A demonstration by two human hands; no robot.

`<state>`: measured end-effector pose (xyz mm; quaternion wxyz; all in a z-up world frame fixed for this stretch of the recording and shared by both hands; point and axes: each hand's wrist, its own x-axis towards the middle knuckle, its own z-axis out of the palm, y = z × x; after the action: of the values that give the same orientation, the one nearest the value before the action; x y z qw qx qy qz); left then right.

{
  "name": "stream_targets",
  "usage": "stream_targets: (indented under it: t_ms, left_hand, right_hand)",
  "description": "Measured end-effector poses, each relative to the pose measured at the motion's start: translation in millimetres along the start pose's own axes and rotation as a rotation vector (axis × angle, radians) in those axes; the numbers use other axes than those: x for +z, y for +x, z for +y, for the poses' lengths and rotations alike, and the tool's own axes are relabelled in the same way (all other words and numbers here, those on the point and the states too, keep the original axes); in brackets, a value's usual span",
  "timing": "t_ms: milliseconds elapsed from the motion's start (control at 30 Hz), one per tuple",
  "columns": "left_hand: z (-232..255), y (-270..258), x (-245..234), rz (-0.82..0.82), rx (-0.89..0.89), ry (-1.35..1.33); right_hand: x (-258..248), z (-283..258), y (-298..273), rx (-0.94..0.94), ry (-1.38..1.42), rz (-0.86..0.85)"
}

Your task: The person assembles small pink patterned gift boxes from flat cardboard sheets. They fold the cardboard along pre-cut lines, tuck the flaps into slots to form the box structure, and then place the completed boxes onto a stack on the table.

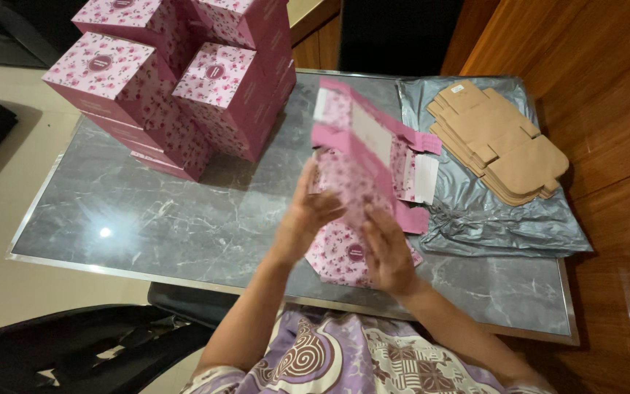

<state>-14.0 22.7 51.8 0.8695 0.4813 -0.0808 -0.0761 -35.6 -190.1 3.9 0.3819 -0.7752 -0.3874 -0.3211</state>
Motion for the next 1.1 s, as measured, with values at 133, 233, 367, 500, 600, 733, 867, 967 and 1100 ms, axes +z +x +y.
stream_targets:
  t_ms: [133,233,367,500,600,733,867,967,1100]
  left_hand:
    - [-1,-7,56,-0.463,0.430,0.703]
    - [-5,-2,83,-0.514,0.636,0.969]
    - [-16,7,84,-0.553,0.682,1.063]
    - [-32,23,52,-0.552,0.577,1.233]
    - [-53,31,24,-0.522,0.518,1.441]
    - [-78,22,-9,-0.483,0.499,1.519]
    - [-92,19,-25,-0.530,0.665,1.472]
    - [-96,8,-27,-0.394,0.521,1.387]
    - [-92,9,-22,-0.335,0.487,1.354]
  right_hand:
    - [17,19,-20,0.251,0.668,0.221]
    - [38,32,-58,0.467,1.049,0.287]
    - [46,38,-88,0.614,1.205,0.357]
    - [5,21,-71,0.167,0.085,0.119]
    - [0,6,-62,0.373,-0.054,0.209]
    - [-26,16,-66,0.561,-0.232,0.071]
    - [-43,30,-65,0.526,-0.281,-0.056]
    - [-43,28,-60,0.480,-0.324,-0.148]
    - [-35,24,-47,0.453,-0.397,-0.220]
